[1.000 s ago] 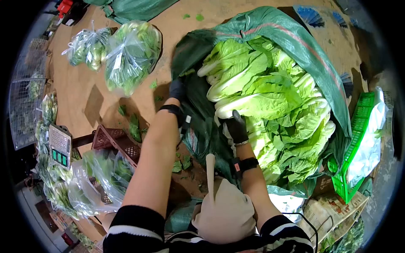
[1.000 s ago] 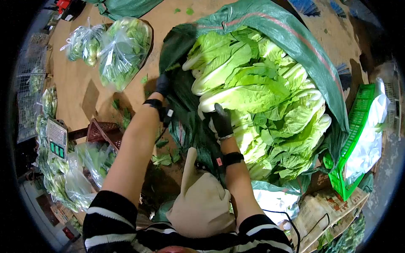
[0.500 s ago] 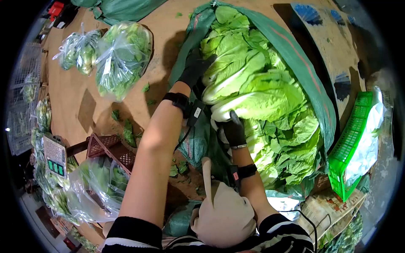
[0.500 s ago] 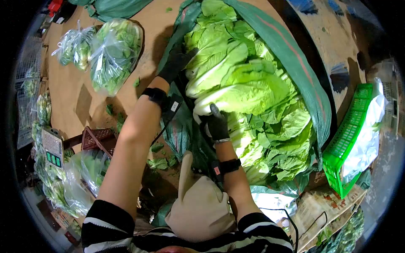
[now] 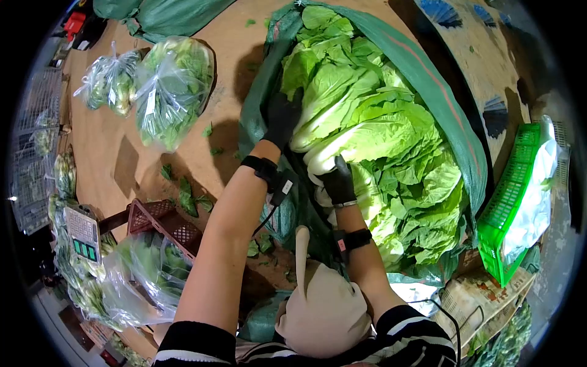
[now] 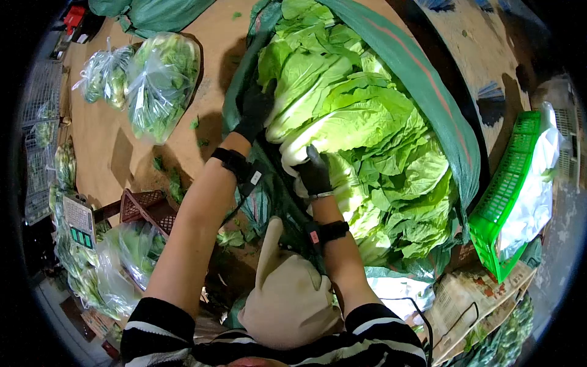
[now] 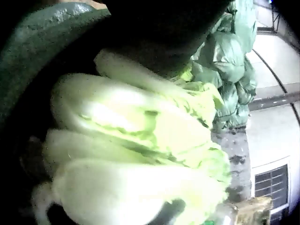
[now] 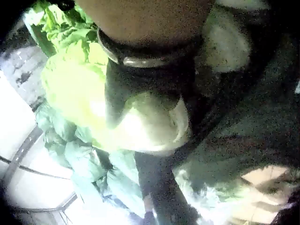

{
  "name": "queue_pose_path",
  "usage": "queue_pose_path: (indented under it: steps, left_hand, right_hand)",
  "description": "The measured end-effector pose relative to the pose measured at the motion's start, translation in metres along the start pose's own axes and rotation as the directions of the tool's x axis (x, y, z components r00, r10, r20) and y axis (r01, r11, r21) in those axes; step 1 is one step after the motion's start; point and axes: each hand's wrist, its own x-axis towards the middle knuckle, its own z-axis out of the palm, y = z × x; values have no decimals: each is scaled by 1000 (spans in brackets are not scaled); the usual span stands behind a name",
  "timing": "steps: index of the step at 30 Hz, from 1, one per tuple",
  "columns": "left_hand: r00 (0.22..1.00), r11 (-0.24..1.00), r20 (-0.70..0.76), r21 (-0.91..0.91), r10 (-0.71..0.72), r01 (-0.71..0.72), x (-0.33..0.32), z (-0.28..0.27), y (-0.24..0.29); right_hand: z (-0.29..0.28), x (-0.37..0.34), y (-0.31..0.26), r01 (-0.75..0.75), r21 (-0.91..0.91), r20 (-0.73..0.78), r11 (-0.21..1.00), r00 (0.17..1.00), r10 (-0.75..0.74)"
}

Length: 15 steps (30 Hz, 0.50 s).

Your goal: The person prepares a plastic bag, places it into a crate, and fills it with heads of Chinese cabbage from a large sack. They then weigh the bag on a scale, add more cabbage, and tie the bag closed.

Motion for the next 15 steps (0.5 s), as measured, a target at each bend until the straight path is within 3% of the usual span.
queue_pose_path:
  steps: [1, 2, 3, 4, 6, 7, 8, 10, 11, 12, 13, 14, 15]
  left_hand:
    - [989, 983, 133, 160, 67, -89, 0, -17, 27]
    - [956, 933, 273, 306, 103, -188, 0, -26, 41]
    - [956, 971, 293, 224, 12, -81, 1, -8, 25]
    - [997, 981, 80, 189, 14, -29, -2, -12, 31]
    - [923, 944, 243, -65, -298, 322, 4, -35, 36]
    - [863, 803, 235, -320, -448, 503, 5, -33, 27]
    - [898, 824, 14, -392, -440, 410, 3, -17, 10]
    - [850, 785, 286, -335, -442, 521, 1, -3, -22]
    - [849, 782, 291, -339, -442, 523, 0, 1, -23]
    - [810, 705, 316, -399, -495, 587, 6, -12, -10]
    - [765, 618, 345, -452, -544, 643, 8, -15, -5]
    - [763, 618, 351, -450, -542, 645, 8, -14, -5]
    - [770, 661, 308, -395, -559, 638, 10, -7, -10]
  right_hand:
    - [-9, 5, 11, 201, -397, 44, 896, 979, -200]
    - [-27, 12, 29, 364, -707, 167, 607, 919, -357]
    - [-54, 19, 40, 361, -737, 200, 571, 924, -326]
    - [-39, 15, 31, 119, -286, 38, 951, 993, -113]
    - [-22, 4, 11, -40, 85, 19, 996, 999, 38]
    - [-30, 10, 16, -20, -57, -40, 998, 999, 18]
    - [-29, 14, 18, -20, -61, -29, 998, 999, 18]
    - [-16, 10, 15, 41, -273, -233, 961, 966, -107]
    - [-18, 8, 6, -147, -294, -275, 944, 959, 63]
    - [-24, 9, 4, -144, -298, -278, 944, 959, 59]
    - [-31, 9, 6, 86, -756, -49, 649, 981, -188]
    - [-37, 7, 9, 312, -940, 266, 138, 925, -273]
    - [-23, 7, 6, 129, -806, 15, 578, 980, -199]
